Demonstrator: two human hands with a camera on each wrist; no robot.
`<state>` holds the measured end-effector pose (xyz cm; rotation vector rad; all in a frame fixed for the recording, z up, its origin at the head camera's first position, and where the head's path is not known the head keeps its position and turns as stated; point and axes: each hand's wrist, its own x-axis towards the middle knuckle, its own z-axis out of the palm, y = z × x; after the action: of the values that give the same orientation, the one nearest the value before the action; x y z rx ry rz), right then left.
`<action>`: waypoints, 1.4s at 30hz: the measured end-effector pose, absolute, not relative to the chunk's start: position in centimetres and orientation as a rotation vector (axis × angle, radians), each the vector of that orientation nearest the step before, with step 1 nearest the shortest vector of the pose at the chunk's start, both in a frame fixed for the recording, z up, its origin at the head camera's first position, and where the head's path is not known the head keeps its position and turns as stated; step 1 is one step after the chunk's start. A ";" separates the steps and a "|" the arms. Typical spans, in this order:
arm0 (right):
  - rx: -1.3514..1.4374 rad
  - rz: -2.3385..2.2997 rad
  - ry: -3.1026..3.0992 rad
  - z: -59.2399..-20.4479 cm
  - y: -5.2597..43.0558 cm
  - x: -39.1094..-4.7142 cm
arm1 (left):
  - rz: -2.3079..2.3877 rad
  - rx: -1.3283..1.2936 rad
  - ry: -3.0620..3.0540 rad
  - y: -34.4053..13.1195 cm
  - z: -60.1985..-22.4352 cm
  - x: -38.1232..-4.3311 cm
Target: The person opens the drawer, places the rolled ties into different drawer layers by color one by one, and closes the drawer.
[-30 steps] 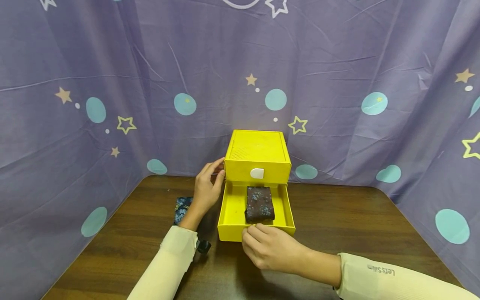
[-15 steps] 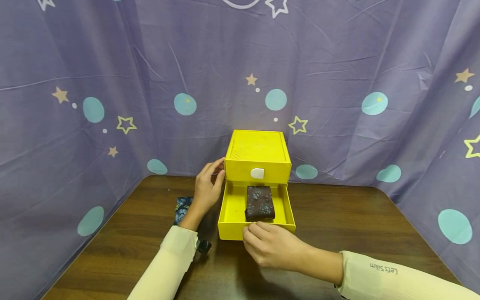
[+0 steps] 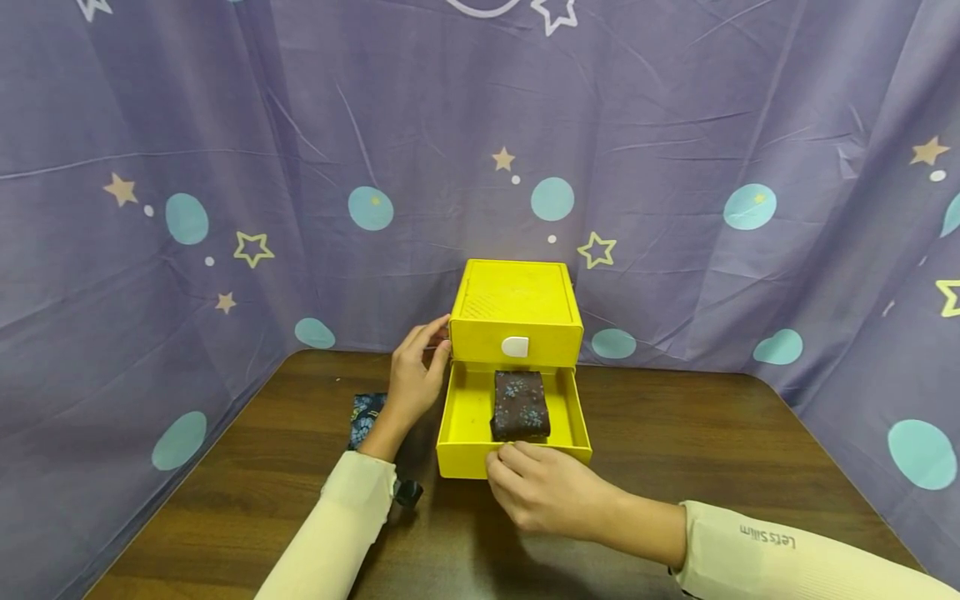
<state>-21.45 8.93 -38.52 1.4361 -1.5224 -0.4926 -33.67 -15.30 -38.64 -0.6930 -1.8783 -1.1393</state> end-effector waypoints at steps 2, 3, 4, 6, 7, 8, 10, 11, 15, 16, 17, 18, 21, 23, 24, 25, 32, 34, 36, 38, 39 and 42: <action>1.435 -0.490 -1.520 -38.5 8.9 -21.5 | -1.138 -0.688 -1.884 -15.3 -38.7 -33.7; 1.433 -0.496 -1.517 -38.5 8.9 -21.5 | -1.140 -0.687 -1.886 -15.3 -38.7 -33.7; 1.433 -0.498 -1.518 -38.6 8.9 -21.5 | -1.138 -0.685 -1.890 -15.4 -38.7 -33.6; 1.433 -0.508 -1.517 -38.5 8.9 -21.6 | -1.136 -0.688 -1.886 -15.4 -38.7 -33.7; 1.431 -0.517 -1.514 -38.5 8.9 -21.6 | -1.135 -0.691 -1.885 -15.4 -38.6 -33.7; 1.433 -0.519 -1.515 -38.5 8.8 -21.6 | -1.135 -0.694 -1.883 -15.4 -38.6 -33.7; 1.429 -0.531 -1.513 -38.5 8.8 -21.7 | -1.130 -0.696 -1.882 -15.4 -38.6 -33.7; 1.428 -0.532 -1.510 -38.5 8.8 -21.7 | -1.131 -0.698 -1.882 -15.4 -38.6 -33.7; 1.426 -0.528 -1.508 -38.5 8.8 -21.9 | -1.129 -0.697 -1.893 -15.4 -38.6 -33.8; 1.426 -0.526 -1.509 -38.5 8.8 -21.9 | -1.129 -0.696 -1.895 -15.4 -38.6 -33.7; 1.426 -0.526 -1.510 -38.6 8.8 -22.0 | -1.130 -0.697 -1.895 -15.4 -38.7 -33.7; 1.426 -0.526 -1.512 -38.6 8.8 -22.0 | -1.128 -0.697 -1.893 -15.5 -38.7 -33.8; 1.424 -0.530 -1.513 -38.6 8.9 -22.1 | -1.126 -0.701 -1.883 -15.5 -38.7 -33.8; 1.423 -0.530 -1.514 -38.6 8.9 -22.2 | -1.125 -0.704 -1.879 -15.5 -38.8 -33.8; 1.424 -0.528 -1.516 -38.6 8.9 -22.2 | -1.126 -0.706 -1.876 -15.5 -38.8 -33.9; 1.424 -0.526 -1.519 -38.5 8.9 -22.2 | -1.125 -0.706 -1.874 -15.5 -38.8 -33.9; 1.408 -0.535 -1.531 -38.4 9.0 -22.6 | -1.125 -0.694 -1.881 -15.4 -38.7 -33.8; 1.406 -0.540 -1.533 -38.3 9.1 -22.6 | -1.127 -0.694 -1.886 -15.5 -38.7 -33.8; 1.407 -0.544 -1.534 -38.4 9.1 -22.7 | -1.129 -0.697 -1.888 -15.5 -38.7 -33.8; 1.406 -0.548 -1.538 -38.4 9.1 -22.8 | -1.130 -0.696 -1.890 -15.5 -38.7 -33.7; 1.406 -0.550 -1.540 -38.4 9.1 -22.8 | -1.129 -0.698 -1.888 -15.5 -38.7 -33.7; 1.403 -0.550 -1.544 -38.4 9.1 -22.9 | -1.127 -0.704 -1.881 -15.5 -38.7 -33.8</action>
<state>-22.88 9.15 -38.35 1.4033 -1.5439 -0.5505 -33.75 -15.45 -38.72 -0.7037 -1.8815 -1.1272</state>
